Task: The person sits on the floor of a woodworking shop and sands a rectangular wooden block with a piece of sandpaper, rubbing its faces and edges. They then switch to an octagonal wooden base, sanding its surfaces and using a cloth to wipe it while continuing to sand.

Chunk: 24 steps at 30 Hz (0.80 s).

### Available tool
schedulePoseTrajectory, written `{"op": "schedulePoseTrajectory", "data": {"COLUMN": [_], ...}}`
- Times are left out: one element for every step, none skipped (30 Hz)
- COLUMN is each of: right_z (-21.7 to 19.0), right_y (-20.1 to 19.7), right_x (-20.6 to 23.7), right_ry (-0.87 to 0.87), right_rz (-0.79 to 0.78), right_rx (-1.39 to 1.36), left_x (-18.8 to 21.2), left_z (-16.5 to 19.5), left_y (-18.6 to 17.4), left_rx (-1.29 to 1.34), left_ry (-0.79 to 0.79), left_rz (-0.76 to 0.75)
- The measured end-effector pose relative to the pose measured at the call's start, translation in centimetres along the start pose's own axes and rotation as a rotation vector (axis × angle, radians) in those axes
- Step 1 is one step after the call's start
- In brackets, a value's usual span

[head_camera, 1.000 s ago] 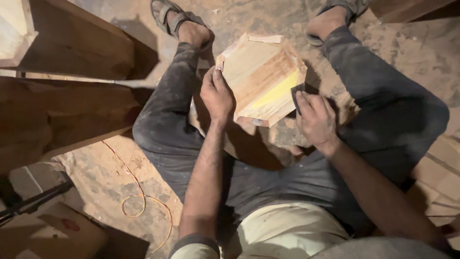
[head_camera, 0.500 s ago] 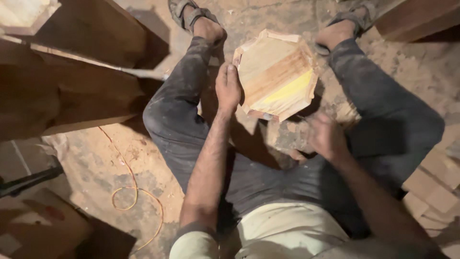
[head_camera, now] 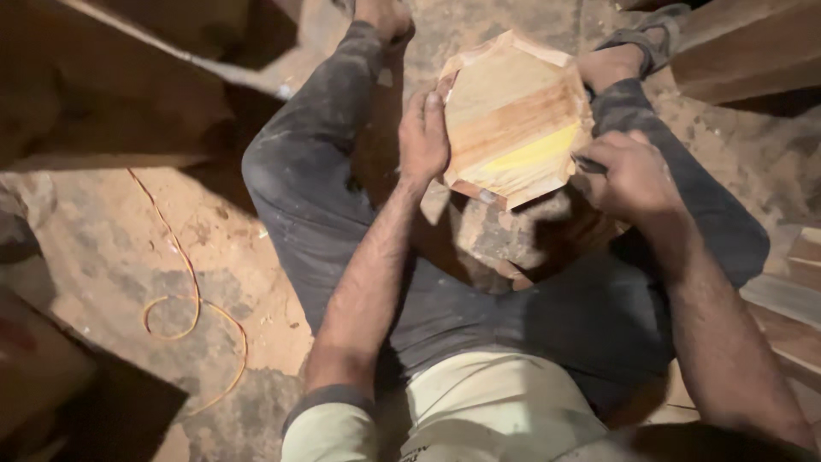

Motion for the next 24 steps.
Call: {"op": "schedulePoseTrajectory", "data": {"right_z": [-0.1, -0.2, -0.3, -0.4, -0.8, -1.3, -1.8, -1.6, -1.5, -1.6, -1.9, -2.5, -3.2, -5.0, -6.9, -8.9, -10.3, -11.8, -13.0, -13.1, -13.0, -12.7, -12.3, -11.8], "right_y": [0.3, 0.5, 0.7, 0.8, 0.7, 0.4, 0.2, 0.5, 0.8, 1.5, 2.0, 2.7, 3.4, 4.1, 5.1, 6.0, 6.7, 7.2, 7.4, 7.6, 7.5, 7.4, 7.1, 6.8], "right_x": [-0.1, 0.0, 0.1, 0.4, 0.6, 0.9, 1.0, 1.3, 1.5, 1.6, 1.4, 1.4, 1.5, 0.7, 0.1, -0.2, -0.2, -0.1, 0.2, 0.4, 0.6, 0.7, 0.7, 0.5], "right_ry": [0.007, 0.016, 0.026, 0.038, 0.032, 0.026, 0.018, 0.124, 0.230, 0.331, 0.382, 0.443, 0.505, 0.378, 0.247, 0.118, 0.056, -0.009, -0.073, -0.055, -0.034, -0.016, -0.012, -0.004], "right_rz": [-0.004, 0.010, 0.027, 0.043, 0.079, 0.117, 0.155, 0.142, 0.128, 0.116, 0.133, 0.145, 0.163, 0.158, 0.154, 0.147, 0.145, 0.142, 0.136, 0.102, 0.067, 0.040, 0.019, 0.005], "right_rx": [0.002, 0.011, 0.020, 0.029, -0.011, -0.048, -0.086, -0.183, -0.279, -0.375, -0.403, -0.429, -0.452, -0.330, -0.208, -0.087, -0.047, -0.010, 0.024, -0.008, -0.038, -0.064, -0.116, -0.161], "left_x": [-0.1, -0.2, -0.4, -0.5, -0.7, -0.8, -1.0, -1.1, -1.2, -1.3, -1.3, -1.4, -1.3, -1.3, -1.4, -1.4, -1.5, -1.5, -1.7, -1.8, -1.8, -2.0, -2.1, -2.2], "left_z": [0.2, 0.4, 0.6, 0.4, 0.2, 0.0, -0.1, -0.2, -0.3, -0.3, -0.4, -0.5, -0.7, -0.7, -0.8, -0.8, -0.9, -0.9, -0.8, -0.8, -0.7, -0.5, -0.3, -0.2], "left_y": [-0.1, -0.1, 0.0, 0.1, 0.2, 0.4, 0.5, 0.5, 0.6, 0.6, 0.6, 0.6, 0.6, 0.6, 0.6, 0.6, 0.6, 0.5, 0.4, 0.3, 0.2, 0.1, 0.0, 0.1], "left_rx": [0.016, 0.031, 0.045, 0.063, 0.081, 0.100, 0.123, 0.144, 0.166, 0.151, 0.132, 0.111, 0.121, 0.137, 0.153, 0.135, 0.115, 0.094, 0.098, 0.100, 0.104, 0.085, 0.067, 0.053], "left_ry": [0.024, 0.051, 0.080, 0.057, 0.033, 0.012, 0.001, -0.013, -0.027, -0.012, -0.004, -0.003, -0.016, -0.018, -0.016, -0.015, -0.014, -0.014, -0.008, -0.007, -0.006, 0.006, 0.022, 0.043], "left_rz": [0.008, 0.011, 0.012, -0.003, -0.019, -0.035, -0.045, -0.054, -0.062, -0.059, -0.055, -0.057, -0.056, -0.052, -0.047, -0.045, -0.040, -0.030, -0.019, -0.010, -0.005, 0.004, 0.011, 0.010]}}
Point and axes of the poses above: each hand's wrist, its own x-axis away from the middle knuckle, its own y-axis out of the palm, z = x × y, the point moved 9 cm from there along -x, towards the middle knuckle, and after that the axes turned 15 degrees about z, right-handed, at the moved point
